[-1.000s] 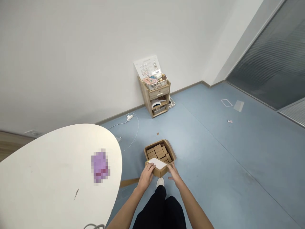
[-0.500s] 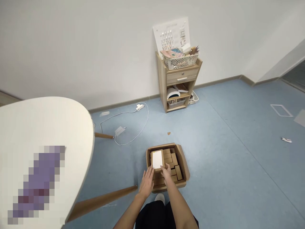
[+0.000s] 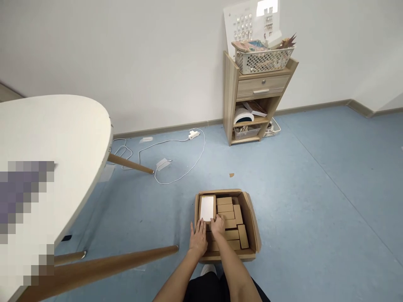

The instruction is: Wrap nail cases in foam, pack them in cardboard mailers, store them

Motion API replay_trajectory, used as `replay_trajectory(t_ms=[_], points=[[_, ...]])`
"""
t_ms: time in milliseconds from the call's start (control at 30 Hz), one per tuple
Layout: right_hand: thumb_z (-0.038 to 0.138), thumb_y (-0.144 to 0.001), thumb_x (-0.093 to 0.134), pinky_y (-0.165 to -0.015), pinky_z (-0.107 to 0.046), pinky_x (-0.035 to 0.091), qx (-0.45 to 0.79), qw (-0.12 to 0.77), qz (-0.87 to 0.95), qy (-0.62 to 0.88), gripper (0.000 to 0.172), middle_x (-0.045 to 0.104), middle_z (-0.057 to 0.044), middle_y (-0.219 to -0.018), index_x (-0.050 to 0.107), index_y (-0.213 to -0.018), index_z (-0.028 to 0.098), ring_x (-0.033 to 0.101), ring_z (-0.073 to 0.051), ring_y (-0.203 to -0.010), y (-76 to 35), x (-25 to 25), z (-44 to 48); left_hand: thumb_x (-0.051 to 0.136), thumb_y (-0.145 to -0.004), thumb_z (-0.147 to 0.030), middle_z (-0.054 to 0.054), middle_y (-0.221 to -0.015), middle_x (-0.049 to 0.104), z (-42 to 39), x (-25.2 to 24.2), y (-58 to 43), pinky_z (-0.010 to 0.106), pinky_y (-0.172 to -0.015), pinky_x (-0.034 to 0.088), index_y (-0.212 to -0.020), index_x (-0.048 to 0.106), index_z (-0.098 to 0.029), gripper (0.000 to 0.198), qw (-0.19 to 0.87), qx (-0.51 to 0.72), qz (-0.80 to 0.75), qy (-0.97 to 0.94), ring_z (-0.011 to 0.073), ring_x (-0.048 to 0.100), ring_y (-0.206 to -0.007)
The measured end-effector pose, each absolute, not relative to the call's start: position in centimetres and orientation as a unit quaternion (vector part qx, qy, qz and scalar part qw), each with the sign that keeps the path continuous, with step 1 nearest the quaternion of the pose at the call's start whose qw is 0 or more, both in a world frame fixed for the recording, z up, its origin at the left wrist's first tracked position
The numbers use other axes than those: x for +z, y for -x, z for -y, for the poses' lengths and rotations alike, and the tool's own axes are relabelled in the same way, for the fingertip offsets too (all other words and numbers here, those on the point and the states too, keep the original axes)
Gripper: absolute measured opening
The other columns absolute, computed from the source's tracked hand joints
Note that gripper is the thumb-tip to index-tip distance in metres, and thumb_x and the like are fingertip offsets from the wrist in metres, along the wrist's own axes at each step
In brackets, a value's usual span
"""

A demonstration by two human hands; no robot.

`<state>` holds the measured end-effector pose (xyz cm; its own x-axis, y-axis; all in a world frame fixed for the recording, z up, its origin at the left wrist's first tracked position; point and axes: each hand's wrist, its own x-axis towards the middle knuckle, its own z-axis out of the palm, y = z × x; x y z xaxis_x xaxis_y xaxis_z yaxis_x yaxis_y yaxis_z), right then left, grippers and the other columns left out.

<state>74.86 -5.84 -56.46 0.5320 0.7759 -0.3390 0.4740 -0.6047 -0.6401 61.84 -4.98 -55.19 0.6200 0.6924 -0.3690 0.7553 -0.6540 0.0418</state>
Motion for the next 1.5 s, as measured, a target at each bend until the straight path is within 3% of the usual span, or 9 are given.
replay_trajectory(t_ms=[133,300,400,600,767,1067,1167,1333,1500], points=[[0.019,-0.079,0.05,-0.094,-0.05,0.047,0.326,0.187,0.337,0.863,0.037,0.063,-0.025,-0.118,0.066,-0.111,0.01,0.061,-0.037,-0.114,-75.3,-51.1,7.4,0.051,-0.08,-0.028,0.018,-0.15,0.04,5.5,-47.9,-62.6,0.063,-0.116,0.004,-0.139,0.05,-0.013,0.061,0.178,-0.19,-0.382,-0.887,0.0338,0.023,-0.144],[0.017,-0.072,0.053,-0.093,-0.042,0.05,0.324,0.185,0.384,0.845,0.032,0.07,-0.016,-0.109,0.07,-0.099,0.02,0.065,-0.031,-0.11,-76.0,-41.7,11.9,0.052,-0.077,-0.021,0.019,-0.129,0.059,7.9,-35.3,-62.4,0.056,-0.11,0.029,-0.13,0.056,-0.014,0.054,0.241,-0.216,-0.411,-0.852,0.0324,0.052,-0.125],[0.021,-0.071,0.05,-0.093,-0.041,0.051,0.346,0.192,0.409,0.822,0.029,0.071,-0.015,-0.106,0.07,-0.092,0.02,0.067,-0.03,-0.105,-76.7,-35.1,14.8,0.054,-0.076,-0.019,0.018,-0.12,0.064,9.9,-26.8,-61.6,0.052,-0.105,0.037,-0.124,0.059,-0.014,0.048,0.26,-0.197,-0.432,-0.841,0.0314,0.059,-0.115],[0.037,-0.072,0.046,-0.087,-0.04,0.054,0.393,0.246,0.488,0.74,0.027,0.073,-0.011,-0.097,0.069,-0.082,0.026,0.07,-0.029,-0.095,-76.6,-20.8,18.5,0.046,-0.082,-0.015,0.01,-0.115,0.064,14.7,-10.6,-56.7,0.039,-0.097,0.046,-0.117,0.06,-0.02,0.038,0.3,-0.053,-0.488,-0.818,0.0255,0.06,-0.109],[0.047,-0.072,0.046,-0.087,-0.041,0.054,0.402,0.258,0.558,0.678,0.031,0.074,-0.01,-0.094,0.069,-0.081,0.029,0.07,-0.03,-0.093,-73.3,-10.0,17.4,0.04,-0.085,-0.011,0.006,-0.111,0.064,18.1,-1.4,-49.1,0.032,-0.093,0.048,-0.115,0.06,-0.024,0.038,0.278,0.121,-0.57,-0.764,0.0206,0.06,-0.103],[0.044,-0.077,0.043,-0.088,-0.036,0.052,0.38,0.208,0.73,0.528,0.038,0.07,-0.012,-0.099,0.069,-0.094,0.022,0.068,-0.027,-0.094,-56.8,-0.5,13.0,0.04,-0.086,-0.013,0.008,-0.115,0.064,24.1,3.7,-29.8,0.038,-0.094,0.05,-0.115,0.061,-0.022,0.037,0.18,0.259,-0.704,-0.636,0.022,0.061,-0.104],[0.043,-0.081,0.039,-0.088,-0.033,0.051,0.383,0.175,0.769,0.481,0.044,0.068,-0.013,-0.105,0.068,-0.104,0.019,0.067,-0.024,-0.094,-48.7,-0.3,12.9,0.042,-0.086,-0.015,0.008,-0.119,0.062,26.4,3.5,-23.4,0.04,-0.097,0.049,-0.114,0.062,-0.022,0.036,0.182,0.262,-0.732,-0.602,0.0236,0.06,-0.108],[0.038,-0.081,0.039,-0.101,-0.032,0.044,0.35,0.087,0.823,0.44,0.051,0.062,-0.015,-0.123,0.064,-0.118,0.013,0.059,-0.025,-0.116,-34.3,-1.4,13.1,0.046,-0.084,-0.017,0.008,-0.12,0.062,28.8,3.7,-12.3,0.036,-0.097,0.048,-0.115,0.062,-0.023,0.036,0.231,0.236,-0.75,-0.573,0.0225,0.06,-0.109],[0.029,-0.08,0.043,-0.098,-0.032,0.045,0.31,0.002,0.835,0.455,0.049,0.061,-0.015,-0.126,0.062,-0.122,0.013,0.059,-0.025,-0.117,-23.9,-3.3,13.0,0.047,-0.085,-0.02,0.006,-0.122,0.063,30.8,4.2,-1.0,0.037,-0.103,0.043,-0.118,0.061,-0.024,0.036,0.243,0.223,-0.78,-0.532,0.0229,0.056,-0.118]])
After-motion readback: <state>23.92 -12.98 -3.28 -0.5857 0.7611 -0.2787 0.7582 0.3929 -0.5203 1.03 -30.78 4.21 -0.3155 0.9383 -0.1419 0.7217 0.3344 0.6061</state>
